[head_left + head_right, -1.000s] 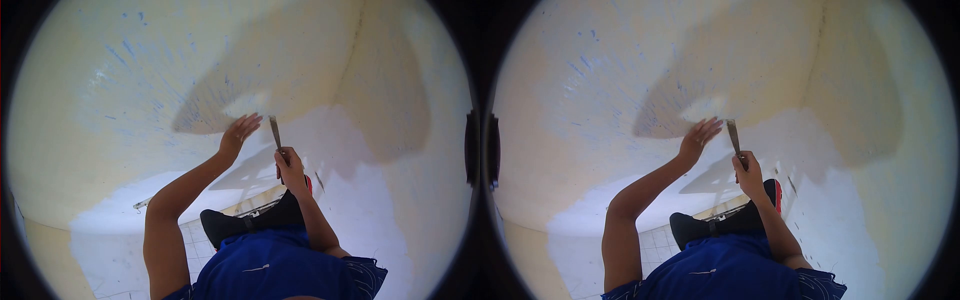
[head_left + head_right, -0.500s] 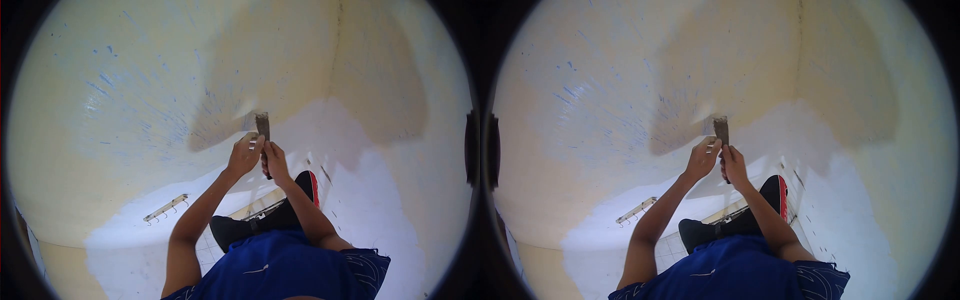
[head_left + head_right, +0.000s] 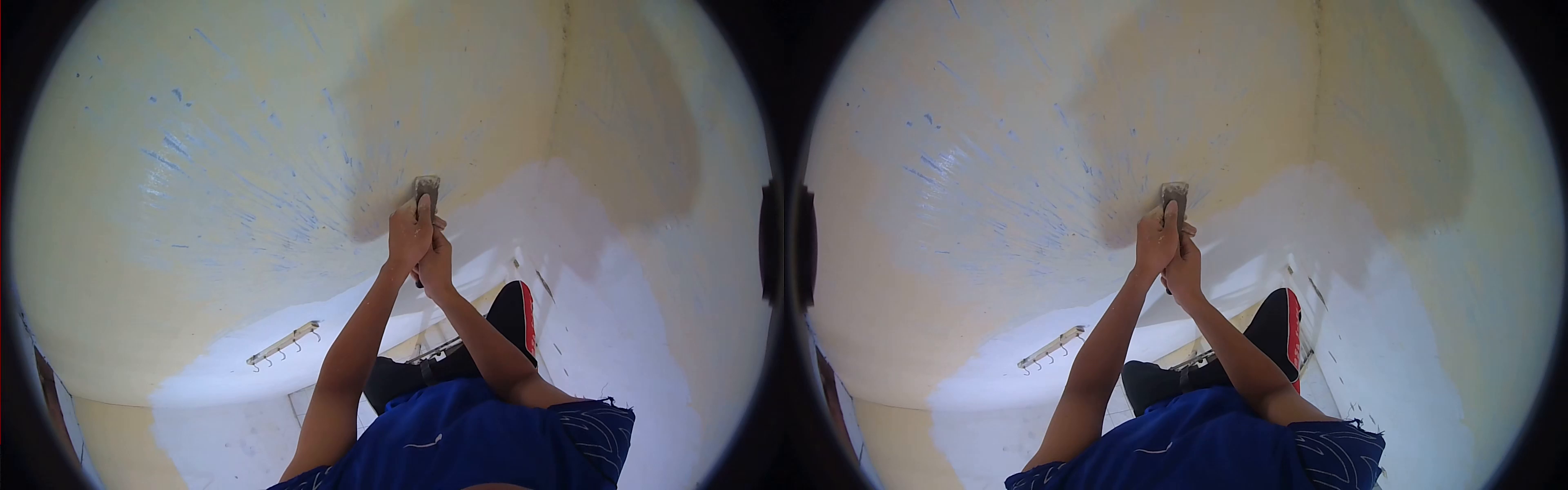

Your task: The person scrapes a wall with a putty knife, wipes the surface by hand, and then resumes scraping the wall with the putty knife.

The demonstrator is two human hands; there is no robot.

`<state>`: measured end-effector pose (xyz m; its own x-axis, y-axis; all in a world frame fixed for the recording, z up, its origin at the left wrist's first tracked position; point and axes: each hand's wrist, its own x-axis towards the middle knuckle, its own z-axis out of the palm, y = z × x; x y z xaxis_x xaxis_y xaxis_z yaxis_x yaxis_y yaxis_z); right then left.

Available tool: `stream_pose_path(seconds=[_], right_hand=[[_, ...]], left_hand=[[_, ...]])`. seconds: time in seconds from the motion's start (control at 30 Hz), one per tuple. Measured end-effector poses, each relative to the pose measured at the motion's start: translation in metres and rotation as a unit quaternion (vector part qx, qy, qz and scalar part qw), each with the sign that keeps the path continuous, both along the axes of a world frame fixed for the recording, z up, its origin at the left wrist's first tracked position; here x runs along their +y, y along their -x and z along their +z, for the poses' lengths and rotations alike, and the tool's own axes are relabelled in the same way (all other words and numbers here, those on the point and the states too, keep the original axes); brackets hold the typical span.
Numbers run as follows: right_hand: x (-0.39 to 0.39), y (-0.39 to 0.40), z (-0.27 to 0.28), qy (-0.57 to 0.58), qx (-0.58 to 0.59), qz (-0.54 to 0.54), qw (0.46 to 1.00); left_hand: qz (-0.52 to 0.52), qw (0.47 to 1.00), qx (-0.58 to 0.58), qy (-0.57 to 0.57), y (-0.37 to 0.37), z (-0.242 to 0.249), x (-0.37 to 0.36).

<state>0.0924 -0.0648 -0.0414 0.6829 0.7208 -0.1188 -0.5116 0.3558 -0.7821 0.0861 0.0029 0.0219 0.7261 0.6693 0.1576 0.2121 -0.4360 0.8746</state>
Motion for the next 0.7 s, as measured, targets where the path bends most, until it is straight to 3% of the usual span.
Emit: stream_pose_path(seconds=[0.37,0.7], right_hand=[[-0.013,-0.006,0.010,0.045,0.011,0.020,0.999],[-0.012,-0.004,0.011,0.055,0.006,-0.002,0.998]], left_hand=[[0.013,0.999,0.025,0.041,0.000,0.003,-0.001],[0.013,0.999,-0.019,0.029,-0.002,-0.004,-0.001]])
